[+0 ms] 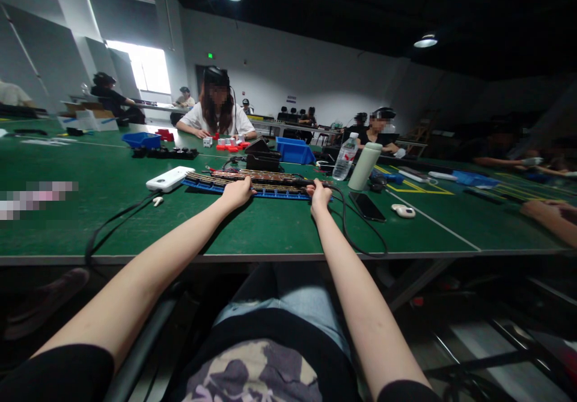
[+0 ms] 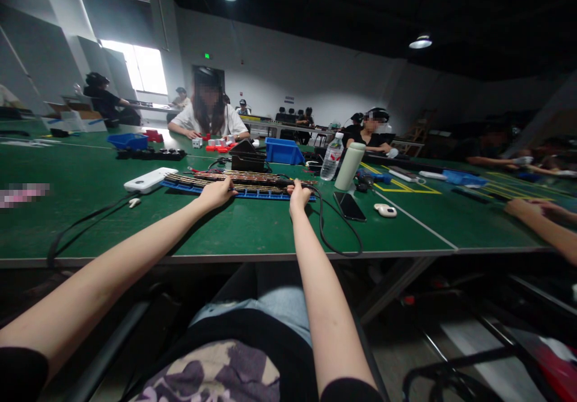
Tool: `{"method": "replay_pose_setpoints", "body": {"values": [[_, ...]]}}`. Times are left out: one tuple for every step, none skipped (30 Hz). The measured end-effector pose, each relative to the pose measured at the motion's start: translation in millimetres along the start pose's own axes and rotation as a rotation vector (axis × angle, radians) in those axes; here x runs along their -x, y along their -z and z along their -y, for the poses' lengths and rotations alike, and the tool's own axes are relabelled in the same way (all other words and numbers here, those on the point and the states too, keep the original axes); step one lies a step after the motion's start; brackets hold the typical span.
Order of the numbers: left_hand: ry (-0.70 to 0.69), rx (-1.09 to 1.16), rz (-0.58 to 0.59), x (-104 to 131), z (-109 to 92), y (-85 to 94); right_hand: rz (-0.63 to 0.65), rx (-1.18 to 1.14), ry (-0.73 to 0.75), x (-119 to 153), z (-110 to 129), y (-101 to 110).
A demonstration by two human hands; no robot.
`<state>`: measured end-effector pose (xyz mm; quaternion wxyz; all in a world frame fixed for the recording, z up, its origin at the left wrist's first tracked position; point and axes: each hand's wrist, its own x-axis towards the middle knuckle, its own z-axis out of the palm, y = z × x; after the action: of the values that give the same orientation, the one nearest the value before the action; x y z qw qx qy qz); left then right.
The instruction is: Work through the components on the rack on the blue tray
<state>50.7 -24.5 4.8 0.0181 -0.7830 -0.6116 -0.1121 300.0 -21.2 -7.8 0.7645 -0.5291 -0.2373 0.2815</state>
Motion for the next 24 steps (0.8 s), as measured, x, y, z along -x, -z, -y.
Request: {"method": "replay_pose_setpoints", "body": {"values": [[0.005,-0.006,0.002,0.4,-0.4,0.4,-0.001,-0.007,-0.006,0.4,0.6,-0.3],[0.011,-0.012,0.005,0.7,-0.7,0.8,-0.002,-0.015,-0.013,0.8,1.1,-0.5],[0.016,-0.018,0.007,0.9,-0.9,1.0,-0.003,-0.022,-0.019,1.1,1.4,-0.6],[0.018,-0.022,0.01,0.9,-1.0,1.0,-0.003,-0.027,-0.023,1.3,1.6,-0.7],[0.018,-0.023,0.011,0.9,-0.9,1.0,-0.005,-0.029,-0.024,1.4,1.7,-0.7],[0.016,-0.022,0.011,0.8,-0.7,0.8,-0.006,-0.027,-0.024,1.4,1.6,-0.6],[0.012,-0.019,0.011,0.6,-0.4,0.5,-0.007,-0.024,-0.022,1.3,1.3,-0.5],[0.008,-0.014,0.01,0.5,-0.1,0.2,-0.007,-0.02,-0.02,1.2,1.1,-0.3],[0.005,-0.008,0.01,0.4,0.2,0.0,-0.006,-0.016,-0.019,1.1,0.8,-0.2],[0.003,-0.002,0.01,0.4,0.5,-0.1,-0.007,-0.016,-0.019,1.0,0.6,-0.1],[0.004,0.003,0.01,0.6,0.6,-0.1,-0.007,-0.018,-0.021,0.9,0.5,0.0],[0.006,0.007,0.01,0.9,0.5,0.2,-0.007,-0.022,-0.025,1.0,0.4,0.1],[0.009,0.009,0.011,1.3,0.4,0.6,-0.008,-0.025,-0.028,1.1,0.5,0.1],[0.012,0.01,0.011,1.8,0.1,1.1,-0.008,-0.028,-0.031,1.4,0.7,0.1],[0.014,0.009,0.012,2.3,-0.3,1.7,-0.009,-0.032,-0.034,1.7,0.9,0.2],[0.014,0.008,0.014,2.7,-0.7,2.2,-0.008,-0.037,-0.037,2.1,1.2,0.1],[0.015,0.007,0.016,3.1,-1.0,2.7,-0.007,-0.042,-0.04,2.5,1.5,0.1],[0.015,0.005,0.017,3.5,-1.3,3.1,-0.006,-0.048,-0.043,2.8,1.8,0.0],[0.014,0.003,0.018,3.7,-1.5,3.3,-0.004,-0.053,-0.047,3.1,2.0,0.0],[0.013,0.002,0.017,3.8,-1.6,3.5,-0.003,-0.057,-0.052,3.3,2.1,-0.1],[0.012,0.001,0.017,3.9,-1.6,3.5,-0.003,-0.059,-0.056,3.3,2.2,-0.3],[0.013,-0.001,0.017,3.9,-1.5,3.6,-0.002,-0.06,-0.058,3.2,2.2,-0.3],[0.014,-0.003,0.017,3.9,-1.4,3.6,-0.001,-0.062,-0.06,3.1,2.1,-0.4],[0.016,-0.005,0.018,3.9,-1.4,3.6,-0.001,-0.064,-0.061,2.8,2.0,-0.4]]}}
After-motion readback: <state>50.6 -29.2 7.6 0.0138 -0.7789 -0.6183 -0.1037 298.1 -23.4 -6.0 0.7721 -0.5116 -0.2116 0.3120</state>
